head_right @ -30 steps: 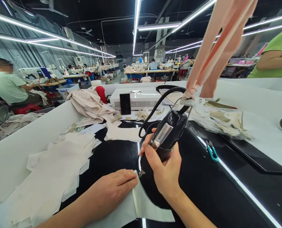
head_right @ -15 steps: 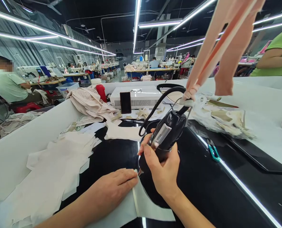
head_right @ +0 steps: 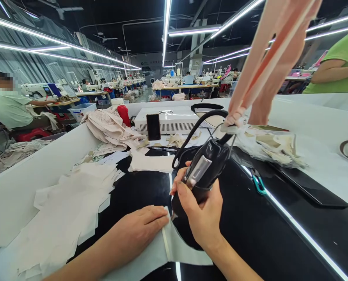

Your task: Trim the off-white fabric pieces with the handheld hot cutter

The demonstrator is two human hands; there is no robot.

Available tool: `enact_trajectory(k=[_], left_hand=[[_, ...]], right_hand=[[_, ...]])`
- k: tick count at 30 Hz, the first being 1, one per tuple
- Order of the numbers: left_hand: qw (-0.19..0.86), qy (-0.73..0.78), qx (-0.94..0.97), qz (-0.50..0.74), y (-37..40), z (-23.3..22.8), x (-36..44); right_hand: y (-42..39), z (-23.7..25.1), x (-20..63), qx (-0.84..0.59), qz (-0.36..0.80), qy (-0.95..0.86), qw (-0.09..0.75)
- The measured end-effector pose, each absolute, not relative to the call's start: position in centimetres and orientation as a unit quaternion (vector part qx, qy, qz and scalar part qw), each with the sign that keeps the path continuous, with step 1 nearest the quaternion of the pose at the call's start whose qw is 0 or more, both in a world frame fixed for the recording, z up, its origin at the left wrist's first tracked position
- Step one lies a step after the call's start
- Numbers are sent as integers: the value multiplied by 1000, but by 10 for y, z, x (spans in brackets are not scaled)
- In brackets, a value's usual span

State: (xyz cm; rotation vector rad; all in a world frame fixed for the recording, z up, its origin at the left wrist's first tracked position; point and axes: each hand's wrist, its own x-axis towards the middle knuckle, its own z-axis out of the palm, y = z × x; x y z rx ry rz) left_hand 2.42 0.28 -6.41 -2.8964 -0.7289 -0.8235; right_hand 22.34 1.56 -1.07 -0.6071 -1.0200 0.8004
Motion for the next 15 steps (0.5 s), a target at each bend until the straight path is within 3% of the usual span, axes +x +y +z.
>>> enact_trajectory(k=[15], left_hand=[[-24,-217,-941,-257,-1,-56,32]], right_hand=[[7,-4,234,-286,358,-457,762]])
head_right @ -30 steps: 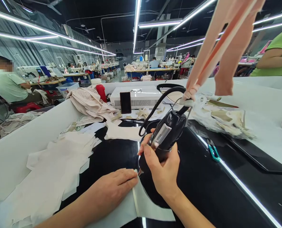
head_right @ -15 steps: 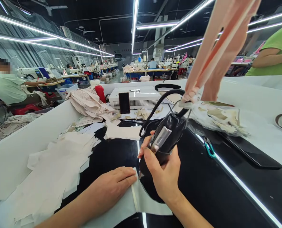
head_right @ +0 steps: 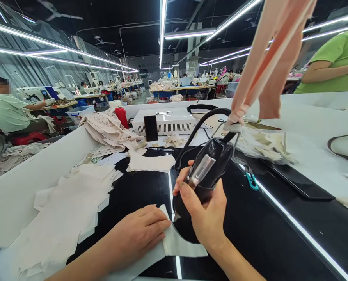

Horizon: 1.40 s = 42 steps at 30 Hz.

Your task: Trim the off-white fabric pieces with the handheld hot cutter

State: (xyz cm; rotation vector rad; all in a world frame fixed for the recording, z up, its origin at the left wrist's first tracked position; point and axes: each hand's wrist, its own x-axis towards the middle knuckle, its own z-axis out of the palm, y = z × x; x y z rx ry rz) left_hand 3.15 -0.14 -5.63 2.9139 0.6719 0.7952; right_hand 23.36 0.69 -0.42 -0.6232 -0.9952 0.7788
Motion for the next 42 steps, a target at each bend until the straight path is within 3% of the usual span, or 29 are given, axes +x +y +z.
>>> enact_trajectory(k=[42], left_hand=[[37,225,943,244,-7,-65,20]], right_hand=[[-12,-12,233,-294,364,-471,748]])
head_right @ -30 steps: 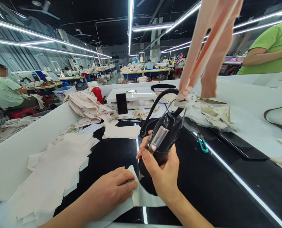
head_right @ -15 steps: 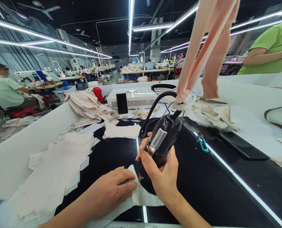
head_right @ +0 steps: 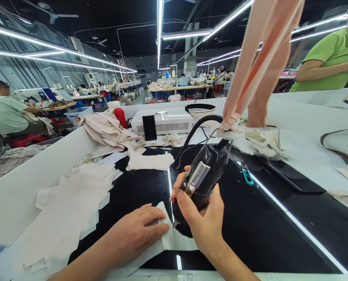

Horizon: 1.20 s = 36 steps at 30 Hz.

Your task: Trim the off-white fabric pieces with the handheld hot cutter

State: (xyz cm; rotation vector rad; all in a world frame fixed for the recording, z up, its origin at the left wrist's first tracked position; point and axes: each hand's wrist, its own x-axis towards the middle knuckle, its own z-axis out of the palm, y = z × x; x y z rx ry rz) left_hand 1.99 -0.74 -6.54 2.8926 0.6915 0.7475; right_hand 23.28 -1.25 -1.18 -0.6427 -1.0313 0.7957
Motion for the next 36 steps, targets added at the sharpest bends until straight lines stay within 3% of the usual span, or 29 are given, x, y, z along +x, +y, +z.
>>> enact_trajectory(k=[14,22,36], left_hand=[[62,208,940,263,-16,-44,34],[84,234,930,272,-31,-61,54],[66,226,936,260,-36,-65,39]], right_hand=[[-30,0,258,-318,333,-457,761],[-38,-16,268,-325,325,-483,745],[-39,-2,255,-321,335,-452,762]])
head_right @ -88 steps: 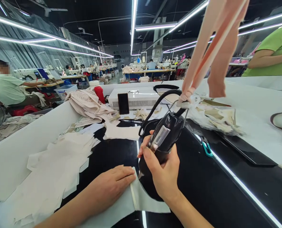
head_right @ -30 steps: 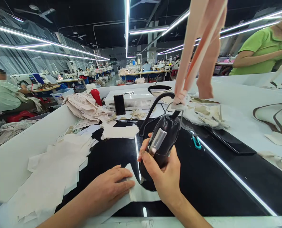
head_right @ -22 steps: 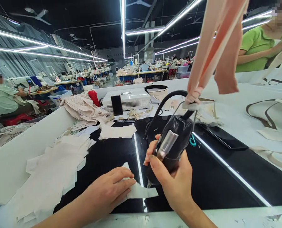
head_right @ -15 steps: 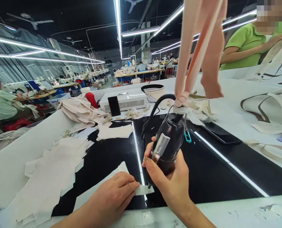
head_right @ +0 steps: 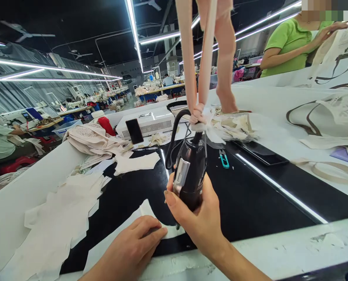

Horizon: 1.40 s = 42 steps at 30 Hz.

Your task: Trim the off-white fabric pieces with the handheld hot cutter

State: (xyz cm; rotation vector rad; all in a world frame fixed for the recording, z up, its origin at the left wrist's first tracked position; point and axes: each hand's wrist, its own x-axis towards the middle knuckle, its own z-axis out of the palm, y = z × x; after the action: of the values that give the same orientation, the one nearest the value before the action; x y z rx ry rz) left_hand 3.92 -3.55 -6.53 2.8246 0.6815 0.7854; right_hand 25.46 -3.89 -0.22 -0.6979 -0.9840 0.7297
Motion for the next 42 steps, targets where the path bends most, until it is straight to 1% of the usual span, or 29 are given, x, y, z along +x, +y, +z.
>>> enact_trajectory(k=[8,18,23,26,31,36,42], left_hand=[[53,219,935,273,-36,-68,41],[45,243,933,261,-37,-63,43],[48,254,932,255,-38,-63,41],[46,255,929,265,-38,-64,41],[44,255,926,275,-39,-67,43],[54,258,926,270,-39,-72,43],[41,248,924,289,-36,-78,45]], right_hand=[[-29,0,239,-292,356,-465,756],[-24,-4,236,-308,355,-470,747],[-21,-5,233,-306,352,-457,758],[-20,-4,231,-301,353,-460,756],[-18,-4,229,-333,346,-454,750],[-17,-9,230,-302,352,-457,759],[-13,-17,231,-307,350,-488,738]])
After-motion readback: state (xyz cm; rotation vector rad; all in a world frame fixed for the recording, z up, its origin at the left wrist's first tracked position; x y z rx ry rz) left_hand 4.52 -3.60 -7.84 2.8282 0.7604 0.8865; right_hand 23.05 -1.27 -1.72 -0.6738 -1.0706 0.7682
